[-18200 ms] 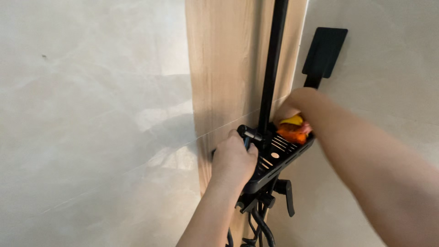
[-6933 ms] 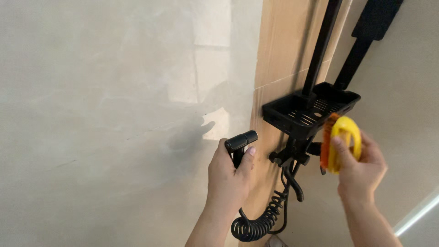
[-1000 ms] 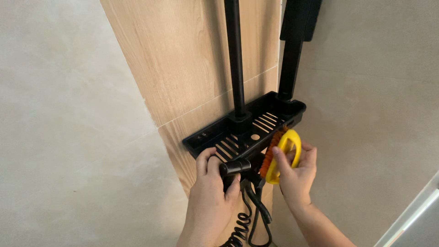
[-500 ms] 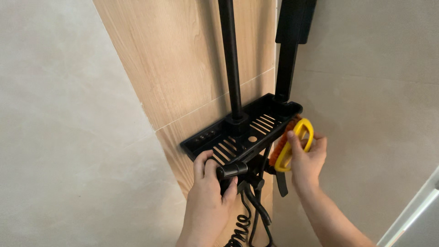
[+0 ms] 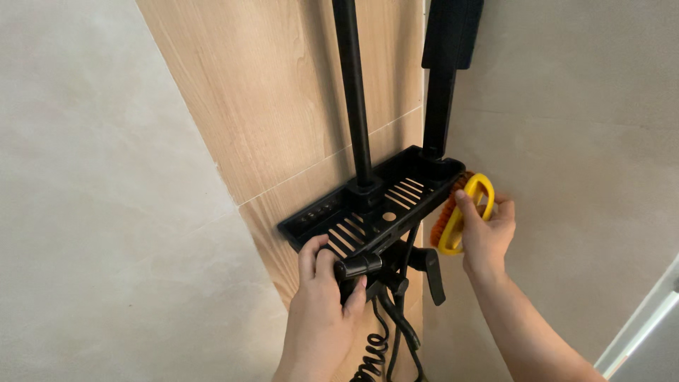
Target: The person scrubs a black shower caddy and a handheld shower head using a yellow scrubbing brush. They systematically clean the slatted basket, the vertical pole, and the shower head, moving the handheld shower head out of the way to access the caddy.
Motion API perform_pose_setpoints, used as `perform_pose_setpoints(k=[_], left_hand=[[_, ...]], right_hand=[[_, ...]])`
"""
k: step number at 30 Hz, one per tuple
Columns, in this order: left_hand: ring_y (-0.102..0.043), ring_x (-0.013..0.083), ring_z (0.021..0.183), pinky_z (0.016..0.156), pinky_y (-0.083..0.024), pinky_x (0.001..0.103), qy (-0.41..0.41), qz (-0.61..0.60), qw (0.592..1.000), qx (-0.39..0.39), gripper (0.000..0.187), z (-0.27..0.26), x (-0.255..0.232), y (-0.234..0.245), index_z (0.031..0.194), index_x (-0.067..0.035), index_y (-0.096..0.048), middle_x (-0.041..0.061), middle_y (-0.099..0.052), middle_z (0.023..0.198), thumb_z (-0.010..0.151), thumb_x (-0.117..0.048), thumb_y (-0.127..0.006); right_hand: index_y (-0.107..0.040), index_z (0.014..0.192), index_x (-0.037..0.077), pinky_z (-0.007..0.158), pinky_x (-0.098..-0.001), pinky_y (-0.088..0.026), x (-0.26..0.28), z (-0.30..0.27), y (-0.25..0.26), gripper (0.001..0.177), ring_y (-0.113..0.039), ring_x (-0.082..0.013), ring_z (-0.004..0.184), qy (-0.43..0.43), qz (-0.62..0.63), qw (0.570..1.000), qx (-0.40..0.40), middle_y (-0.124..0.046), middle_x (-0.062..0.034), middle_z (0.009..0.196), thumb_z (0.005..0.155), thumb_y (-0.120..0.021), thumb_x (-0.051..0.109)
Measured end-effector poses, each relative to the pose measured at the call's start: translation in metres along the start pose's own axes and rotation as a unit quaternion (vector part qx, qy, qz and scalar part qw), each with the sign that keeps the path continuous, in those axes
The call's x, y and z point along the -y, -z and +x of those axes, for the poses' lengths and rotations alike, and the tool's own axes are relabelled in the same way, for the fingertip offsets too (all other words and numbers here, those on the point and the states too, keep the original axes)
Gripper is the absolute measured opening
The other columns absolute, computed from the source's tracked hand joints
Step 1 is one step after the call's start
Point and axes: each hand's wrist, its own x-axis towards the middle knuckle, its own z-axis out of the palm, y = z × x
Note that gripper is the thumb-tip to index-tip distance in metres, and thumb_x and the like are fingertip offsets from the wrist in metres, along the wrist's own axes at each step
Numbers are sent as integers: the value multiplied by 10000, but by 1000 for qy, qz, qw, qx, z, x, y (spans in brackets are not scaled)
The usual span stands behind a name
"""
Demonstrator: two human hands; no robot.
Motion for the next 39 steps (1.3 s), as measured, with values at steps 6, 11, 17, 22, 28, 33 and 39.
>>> perform_pose_setpoints(k=[6, 11, 17, 22, 28, 33, 39], left_hand=[[-730, 309, 983, 864, -614, 393, -6, 4, 1000, 8, 534, 2, 2, 0, 1334, -74, -470, 46, -322, 1548, 885, -253, -698], [-697, 310, 1053, 879, -596, 404, -17, 8, 1000, 0, 577, 3, 7, -2, 1373, -76, -443, 46, -313, 1562, 873, -242, -679], [-671, 342, 1106, 901, -578, 417, -36, -23, 999, -17, 554, 4, 15, -5, 1357, -118, -488, 51, -352, 1560, 852, -213, -698], [-678, 337, 1099, 878, -589, 425, -42, -32, 998, -32, 592, 9, 18, -7, 1357, -117, -486, 30, -349, 1579, 820, -202, -721], [-721, 300, 1057, 884, -612, 394, 3, -19, 1000, 3, 533, 9, 13, -6, 1329, -121, -483, -21, -322, 1593, 858, -225, -710], [-716, 303, 1047, 884, -597, 401, -8, -38, 999, -7, 588, 4, 5, -4, 1382, -159, -471, -32, -365, 1561, 857, -224, -728], [-706, 273, 1085, 894, -585, 387, -6, -73, 997, -18, 506, 5, 4, 2, 1308, -142, -557, -32, -402, 1530, 847, -243, -742]], right_hand=[[-526, 1211, 17, 711, -317, -568, -13, -48, 2, 416, -619, -168, 781, 30, -28, 997, 58, -622, -121, 899, 932, -796, 166], [-513, 1183, 24, 760, -312, -624, 2, -3, 0, 399, -698, -152, 870, 0, 11, 1000, 1, -666, -98, 1011, 936, -769, 204], [-576, 1206, 19, 797, -305, -646, 16, -3, 10, 400, -731, -151, 911, -26, -34, 999, -9, -689, -87, 1058, 902, -770, 194], [-654, 1219, -16, 822, -349, -603, 39, -9, 18, 435, -717, -198, 929, 64, -115, 991, 15, -733, -139, 1061, 886, -824, 207], [-693, 1303, 91, 724, -429, -636, 90, 60, -1, 561, -774, -317, 801, 0, -447, 886, 123, -767, -196, 1000, 845, -823, 386], [-765, 1228, 90, 778, -431, -622, 107, 113, -18, 610, -776, -351, 831, -9, -549, 807, 218, -791, -211, 1031, 719, -907, 395], [-806, 1173, 133, 865, -435, -603, 112, 120, -23, 589, -765, -322, 922, 72, -622, 727, 281, -799, -143, 1052, 657, -924, 391]])
